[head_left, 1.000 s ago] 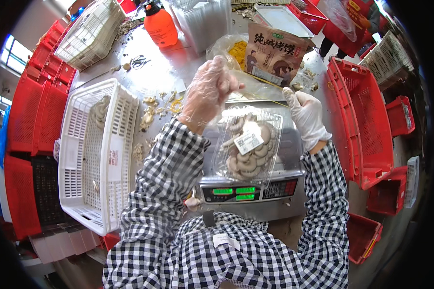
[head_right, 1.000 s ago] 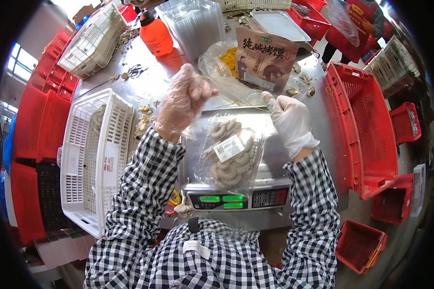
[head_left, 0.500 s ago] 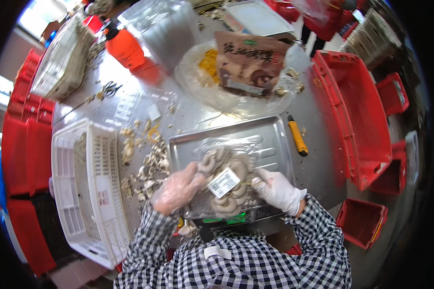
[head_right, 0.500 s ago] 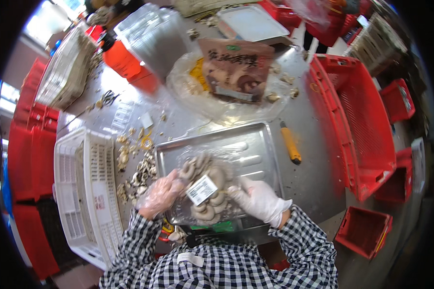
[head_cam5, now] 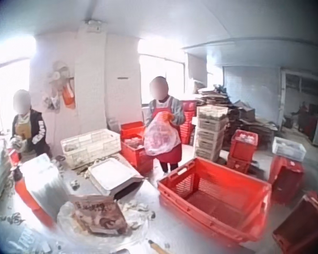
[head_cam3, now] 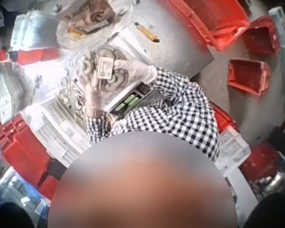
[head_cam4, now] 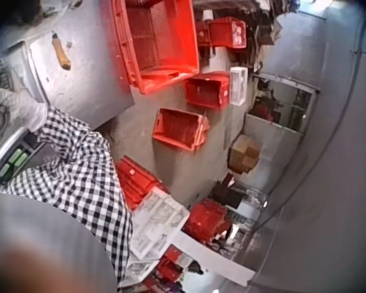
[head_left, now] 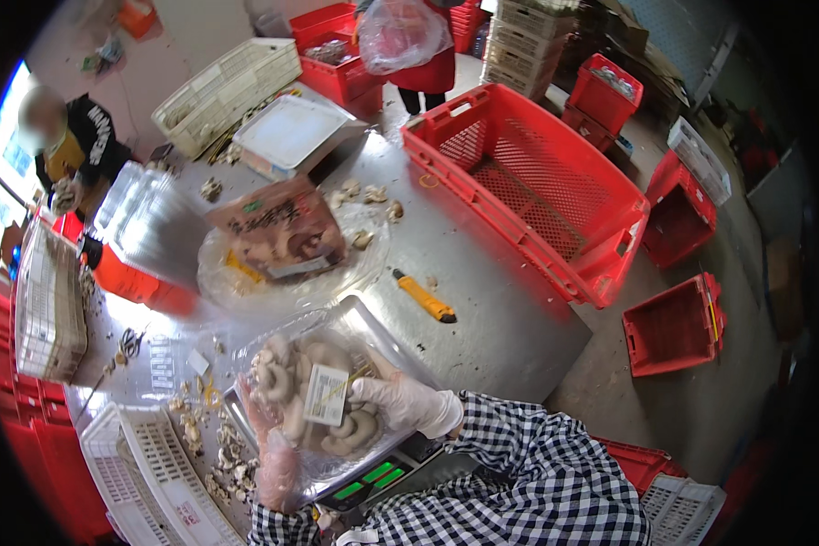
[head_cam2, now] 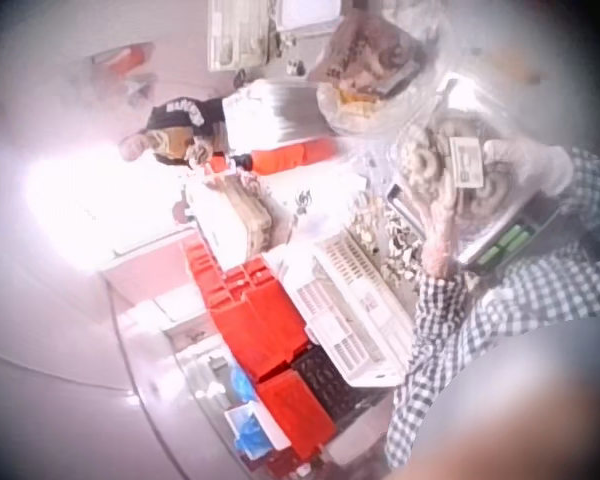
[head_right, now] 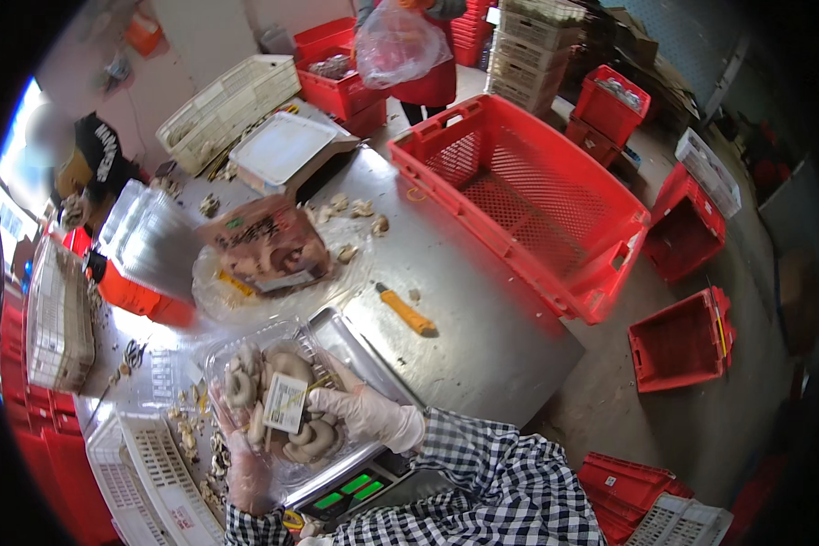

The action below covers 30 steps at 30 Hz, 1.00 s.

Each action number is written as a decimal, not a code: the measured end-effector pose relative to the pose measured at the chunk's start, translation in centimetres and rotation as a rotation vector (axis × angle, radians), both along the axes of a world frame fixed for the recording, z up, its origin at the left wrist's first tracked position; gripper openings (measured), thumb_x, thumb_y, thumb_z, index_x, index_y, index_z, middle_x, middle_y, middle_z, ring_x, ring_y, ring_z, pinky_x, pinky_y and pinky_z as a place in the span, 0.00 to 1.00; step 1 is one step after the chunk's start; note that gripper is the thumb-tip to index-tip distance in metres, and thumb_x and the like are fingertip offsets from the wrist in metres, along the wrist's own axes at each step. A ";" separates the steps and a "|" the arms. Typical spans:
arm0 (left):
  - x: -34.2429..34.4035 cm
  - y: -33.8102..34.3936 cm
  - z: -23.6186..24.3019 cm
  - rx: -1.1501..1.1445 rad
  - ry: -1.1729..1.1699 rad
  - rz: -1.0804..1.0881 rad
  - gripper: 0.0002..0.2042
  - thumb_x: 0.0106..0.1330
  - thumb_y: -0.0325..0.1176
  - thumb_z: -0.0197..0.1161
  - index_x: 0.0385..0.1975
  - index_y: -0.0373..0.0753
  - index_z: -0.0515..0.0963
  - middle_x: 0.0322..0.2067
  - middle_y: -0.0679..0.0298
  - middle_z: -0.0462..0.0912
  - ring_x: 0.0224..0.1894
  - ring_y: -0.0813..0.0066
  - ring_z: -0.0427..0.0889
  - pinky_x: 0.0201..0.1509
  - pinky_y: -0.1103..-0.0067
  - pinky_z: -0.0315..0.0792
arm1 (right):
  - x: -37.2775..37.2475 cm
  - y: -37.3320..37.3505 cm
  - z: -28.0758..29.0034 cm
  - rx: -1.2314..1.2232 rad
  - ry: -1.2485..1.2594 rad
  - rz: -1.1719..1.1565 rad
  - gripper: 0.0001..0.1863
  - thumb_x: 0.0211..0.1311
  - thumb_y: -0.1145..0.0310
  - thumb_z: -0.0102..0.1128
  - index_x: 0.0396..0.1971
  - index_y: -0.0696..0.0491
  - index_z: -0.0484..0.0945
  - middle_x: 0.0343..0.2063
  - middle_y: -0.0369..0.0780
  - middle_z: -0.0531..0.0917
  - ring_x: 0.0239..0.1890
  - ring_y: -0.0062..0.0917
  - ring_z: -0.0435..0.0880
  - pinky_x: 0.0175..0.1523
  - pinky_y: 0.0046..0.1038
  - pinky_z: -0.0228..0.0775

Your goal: The person trims the base of oyster mushrooms using scissors, places them on a digital scale, and packs them into plastic containers. The person repeats this process for multiple mushroom clusters, discarding trimmings and arranging the trimmed mushrooms for packaging.

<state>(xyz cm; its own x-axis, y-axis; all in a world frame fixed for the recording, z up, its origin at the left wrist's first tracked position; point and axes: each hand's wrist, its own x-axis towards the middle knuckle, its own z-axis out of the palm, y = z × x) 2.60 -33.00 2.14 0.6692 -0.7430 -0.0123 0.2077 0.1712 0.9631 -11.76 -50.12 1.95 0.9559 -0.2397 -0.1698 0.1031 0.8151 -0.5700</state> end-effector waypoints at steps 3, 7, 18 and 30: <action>-2.3 -2.7 4.6 -0.070 0.088 -0.136 0.58 0.60 0.73 0.60 0.79 0.49 0.34 0.73 0.50 0.56 0.71 0.56 0.64 0.72 0.60 0.66 | -1.7 -7.6 1.4 0.063 -0.224 0.012 0.37 0.71 0.63 0.62 0.74 0.50 0.56 0.61 0.41 0.76 0.56 0.25 0.80 0.60 0.25 0.76; -2.5 -4.5 5.1 0.197 -0.026 -0.177 0.40 0.70 0.49 0.63 0.76 0.42 0.52 0.59 0.49 0.74 0.54 0.58 0.81 0.58 0.64 0.77 | -7.0 -18.4 5.7 -0.078 -0.227 -0.204 0.33 0.66 0.58 0.66 0.69 0.45 0.65 0.54 0.40 0.80 0.52 0.27 0.82 0.57 0.31 0.78; 0.1 -8.2 4.0 0.485 -0.127 -0.219 0.18 0.78 0.33 0.57 0.63 0.35 0.71 0.43 0.60 0.83 0.46 0.72 0.80 0.59 0.72 0.72 | -23.0 -43.6 -10.8 -0.449 0.520 -1.177 0.30 0.67 0.72 0.63 0.65 0.55 0.60 0.48 0.47 0.83 0.43 0.35 0.87 0.40 0.40 0.83; 2.2 -7.9 4.4 0.695 -0.164 -0.249 0.17 0.76 0.31 0.59 0.62 0.34 0.73 0.43 0.60 0.80 0.48 0.71 0.78 0.57 0.73 0.70 | -6.8 -52.8 -24.7 2.659 -1.132 -1.569 0.33 0.74 0.39 0.44 0.66 0.47 0.70 0.67 0.44 0.69 0.72 0.37 0.63 0.70 0.41 0.56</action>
<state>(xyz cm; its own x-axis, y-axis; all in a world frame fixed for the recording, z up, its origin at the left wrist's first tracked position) 4.82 -40.95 6.58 0.5166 -0.7298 -0.4479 0.0053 -0.5203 0.8539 -18.60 -102.93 -22.75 0.5690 -0.3576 -0.7405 -0.0675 -0.9178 0.3913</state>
